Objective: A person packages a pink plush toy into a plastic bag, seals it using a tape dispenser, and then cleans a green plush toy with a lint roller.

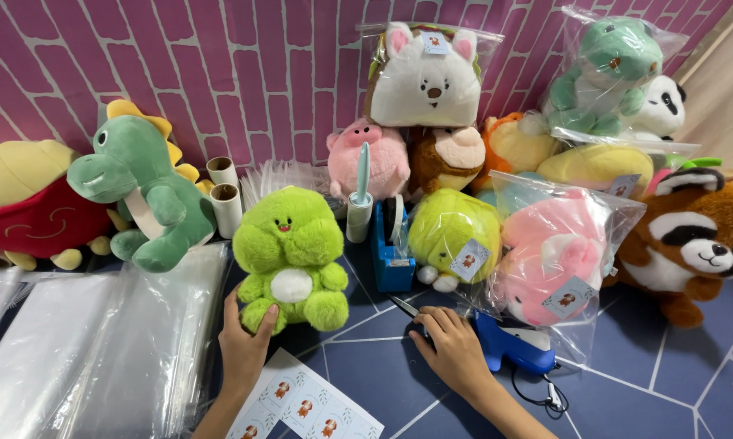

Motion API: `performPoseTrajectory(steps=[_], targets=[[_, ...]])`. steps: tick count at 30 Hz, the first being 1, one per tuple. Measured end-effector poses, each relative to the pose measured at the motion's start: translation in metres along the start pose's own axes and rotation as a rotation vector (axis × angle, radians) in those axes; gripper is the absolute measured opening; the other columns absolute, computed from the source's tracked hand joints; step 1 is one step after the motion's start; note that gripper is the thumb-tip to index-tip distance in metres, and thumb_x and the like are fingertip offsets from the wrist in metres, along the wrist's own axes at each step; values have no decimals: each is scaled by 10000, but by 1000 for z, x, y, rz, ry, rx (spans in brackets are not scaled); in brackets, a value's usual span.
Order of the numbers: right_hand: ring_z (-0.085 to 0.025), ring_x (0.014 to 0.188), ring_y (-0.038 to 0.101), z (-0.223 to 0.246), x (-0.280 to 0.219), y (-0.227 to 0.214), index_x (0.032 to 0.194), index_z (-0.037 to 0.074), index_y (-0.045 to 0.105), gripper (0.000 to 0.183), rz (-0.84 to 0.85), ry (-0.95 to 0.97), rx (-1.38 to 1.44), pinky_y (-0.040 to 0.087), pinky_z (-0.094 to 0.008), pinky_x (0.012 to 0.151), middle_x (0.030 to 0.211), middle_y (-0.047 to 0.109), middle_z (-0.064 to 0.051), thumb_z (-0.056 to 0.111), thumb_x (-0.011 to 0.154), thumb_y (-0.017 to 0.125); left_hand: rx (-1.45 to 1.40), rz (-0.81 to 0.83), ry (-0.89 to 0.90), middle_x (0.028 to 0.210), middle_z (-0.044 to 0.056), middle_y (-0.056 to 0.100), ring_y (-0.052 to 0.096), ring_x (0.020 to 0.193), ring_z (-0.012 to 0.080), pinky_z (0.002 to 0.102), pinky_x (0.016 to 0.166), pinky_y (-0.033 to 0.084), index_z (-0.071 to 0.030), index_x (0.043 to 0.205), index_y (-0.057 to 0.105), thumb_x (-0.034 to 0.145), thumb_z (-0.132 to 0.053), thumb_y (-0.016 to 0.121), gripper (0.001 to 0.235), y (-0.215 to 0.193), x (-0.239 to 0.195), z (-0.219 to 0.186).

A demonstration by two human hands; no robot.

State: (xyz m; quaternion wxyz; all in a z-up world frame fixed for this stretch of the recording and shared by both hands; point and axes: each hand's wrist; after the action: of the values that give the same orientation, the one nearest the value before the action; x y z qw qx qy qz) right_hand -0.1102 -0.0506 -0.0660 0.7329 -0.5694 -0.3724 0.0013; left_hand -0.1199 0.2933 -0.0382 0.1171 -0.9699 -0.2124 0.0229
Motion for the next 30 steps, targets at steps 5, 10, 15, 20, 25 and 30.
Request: performPoseTrajectory(steps=[5, 10, 15, 20, 25, 30], targets=[[-278, 1183, 616, 1, 1, -1, 1082, 116, 689, 221, -7, 27, 84, 465, -463, 975, 1277, 643, -100, 282, 937, 709, 2, -5, 25, 1304, 105, 663, 687, 1156, 232, 369, 918, 616, -163, 1501, 446, 785, -449, 700, 812, 1, -3, -2], [-296, 1278, 599, -2, 53, -24, 1102, 139, 702, 158, -165, -4, 174, 484, -446, 1010, 1358, 619, -116, 202, 958, 682, 50, -22, 25, 1217, 89, 700, 724, 1073, 220, 350, 866, 640, -176, 1480, 470, 758, -476, 727, 823, 2, -5, -6], [-354, 1390, 483, 0, 167, -39, 1413, 45, 540, 449, -191, -236, 25, 451, -501, 1122, 1549, 402, -194, -31, 971, 558, 106, -58, 84, 1189, 77, 728, 740, 1047, 215, 343, 873, 636, -170, 1472, 493, 753, -486, 748, 826, 2, -3, 2], [-286, 1569, 242, -27, 257, 4, 1422, 97, 558, 513, -274, -524, -496, 238, -566, 1241, 1649, 343, -95, -44, 930, 594, 84, -63, 59, 1218, 60, 726, 726, 1095, 200, 332, 928, 614, -198, 1463, 505, 738, -484, 763, 821, 1, -5, -3], [-326, 1185, 627, -48, 275, 48, 822, 149, 735, 206, -316, -574, -740, 252, -659, 1256, 889, 706, -42, -56, 805, 719, 74, -49, 9, 1226, 43, 736, 730, 1105, 189, 317, 947, 610, -208, 1470, 505, 732, -483, 767, 829, 0, -5, -7], [-315, 1003, 707, -72, 240, 59, 909, 146, 762, 75, -204, -399, -755, 439, -487, 1080, 942, 766, -107, 148, 856, 708, 34, -38, 22, 1221, 46, 740, 736, 1098, 188, 325, 925, 623, -205, 1459, 513, 739, -461, 771, 806, -2, -6, -9]])
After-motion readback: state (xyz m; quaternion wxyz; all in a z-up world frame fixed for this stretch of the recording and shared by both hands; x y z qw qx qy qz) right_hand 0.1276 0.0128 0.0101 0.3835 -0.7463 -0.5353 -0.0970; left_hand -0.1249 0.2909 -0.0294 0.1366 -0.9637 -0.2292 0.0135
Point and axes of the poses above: each hand's wrist, its own x-axis towards the middle knuckle, its own y-axis out of the palm, z = x × y
